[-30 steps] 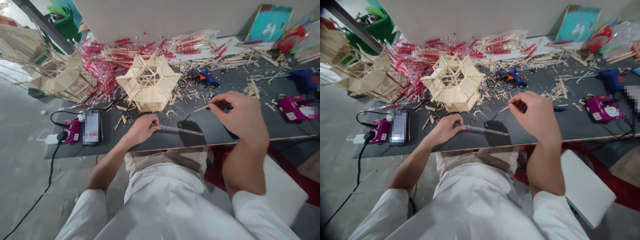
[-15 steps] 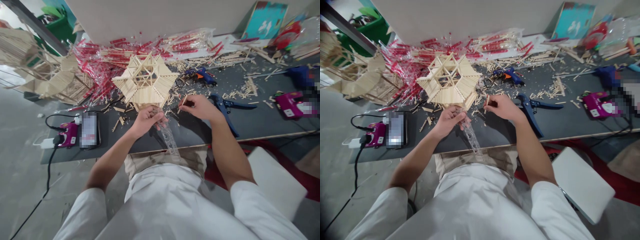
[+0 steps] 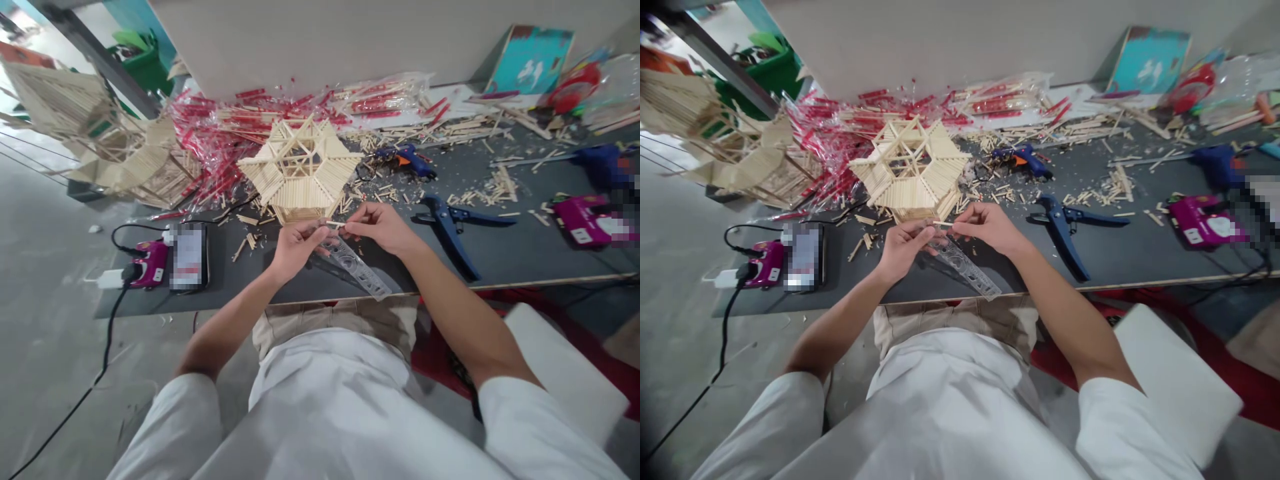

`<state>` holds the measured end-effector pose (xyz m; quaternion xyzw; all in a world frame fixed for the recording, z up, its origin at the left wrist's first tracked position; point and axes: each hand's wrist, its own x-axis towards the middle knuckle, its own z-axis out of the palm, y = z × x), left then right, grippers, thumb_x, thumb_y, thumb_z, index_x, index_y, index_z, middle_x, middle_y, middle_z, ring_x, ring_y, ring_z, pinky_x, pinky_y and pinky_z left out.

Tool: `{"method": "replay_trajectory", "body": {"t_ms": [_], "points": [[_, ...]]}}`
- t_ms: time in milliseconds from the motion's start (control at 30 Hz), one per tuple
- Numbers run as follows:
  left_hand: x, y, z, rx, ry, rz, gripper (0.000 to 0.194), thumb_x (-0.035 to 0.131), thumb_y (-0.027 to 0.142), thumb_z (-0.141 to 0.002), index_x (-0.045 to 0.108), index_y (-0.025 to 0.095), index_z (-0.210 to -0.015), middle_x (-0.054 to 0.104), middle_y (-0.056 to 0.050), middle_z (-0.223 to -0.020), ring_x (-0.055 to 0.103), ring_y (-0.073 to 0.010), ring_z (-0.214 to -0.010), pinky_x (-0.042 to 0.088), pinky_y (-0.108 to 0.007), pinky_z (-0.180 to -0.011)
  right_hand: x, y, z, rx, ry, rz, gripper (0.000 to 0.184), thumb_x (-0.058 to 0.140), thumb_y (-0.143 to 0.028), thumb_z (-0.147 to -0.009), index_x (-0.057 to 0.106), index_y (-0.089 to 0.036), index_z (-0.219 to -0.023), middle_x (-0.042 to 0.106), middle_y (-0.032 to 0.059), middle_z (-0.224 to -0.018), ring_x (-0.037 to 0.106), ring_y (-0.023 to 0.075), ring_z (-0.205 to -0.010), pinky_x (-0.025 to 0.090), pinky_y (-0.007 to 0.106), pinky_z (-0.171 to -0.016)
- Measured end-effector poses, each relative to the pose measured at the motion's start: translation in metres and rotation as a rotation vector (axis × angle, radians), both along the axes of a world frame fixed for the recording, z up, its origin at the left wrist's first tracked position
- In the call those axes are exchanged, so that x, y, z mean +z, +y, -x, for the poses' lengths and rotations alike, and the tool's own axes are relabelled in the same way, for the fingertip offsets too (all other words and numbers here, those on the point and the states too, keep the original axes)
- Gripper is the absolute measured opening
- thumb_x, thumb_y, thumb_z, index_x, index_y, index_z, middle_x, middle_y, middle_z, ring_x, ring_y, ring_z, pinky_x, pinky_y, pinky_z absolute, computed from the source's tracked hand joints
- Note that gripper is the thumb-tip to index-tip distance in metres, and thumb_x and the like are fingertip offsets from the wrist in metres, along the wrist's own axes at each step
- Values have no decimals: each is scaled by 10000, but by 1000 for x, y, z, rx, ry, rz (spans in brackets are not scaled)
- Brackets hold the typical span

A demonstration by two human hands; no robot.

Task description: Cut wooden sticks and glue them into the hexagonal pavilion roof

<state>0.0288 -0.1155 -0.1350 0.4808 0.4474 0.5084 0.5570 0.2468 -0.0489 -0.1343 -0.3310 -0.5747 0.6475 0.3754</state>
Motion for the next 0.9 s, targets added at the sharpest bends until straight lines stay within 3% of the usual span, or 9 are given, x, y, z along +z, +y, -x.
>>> {"method": "replay_trajectory", "body": {"t_ms": [167, 300, 500, 633, 900], "points": [[-2, 1, 0, 46, -14, -14, 392, 824, 510, -864, 790, 158, -1032, 830, -98, -967, 810, -209, -823, 647, -248, -607, 0, -2, 3, 57, -72, 18, 382, 868, -553, -803, 720, -216, -905, 812, 42, -794, 731, 168, -651, 553, 267, -575], [-2, 2, 1, 59, -9, -17, 379, 826, 526, -851, 789, 157, -928, 808, -75, -893, 786, -197, -808, 639, -246, -597, 0, -12, 8, -8, -214, -75, 355, 812, -550, -855, 776, -200, -896, 791, 33, -764, 702, 158, -644, 533, 267, -594], [-3, 2, 4, 48, -5, -87, 347, 813, 497, -876, 824, 151, -901, 768, -51, -819, 676, -129, -663, 596, -224, -539, 12, -48, 23, -176, -335, -242, 235, 748, -423, -918, 801, -197, -882, 793, 26, -786, 695, 162, -671, 503, 275, -621], [-3, 1, 6, 54, 14, -107, 331, 814, 493, -881, 825, 163, -869, 761, -48, -816, 640, -105, -601, 570, -212, -516, 17, -63, 33, -293, -322, -244, 228, 758, -413, -912, 795, -201, -838, 792, 30, -764, 691, 163, -655, 508, 281, -623], [5, -1, 11, 104, 70, -131, 368, 810, 527, -879, 824, 162, -835, 738, -47, -712, 625, -116, -556, 543, -217, -485, 16, -68, 48, -392, -290, -250, 206, 777, -392, -901, 815, -201, -834, 766, 5, -721, 640, 126, -611, 478, 254, -593]]}}
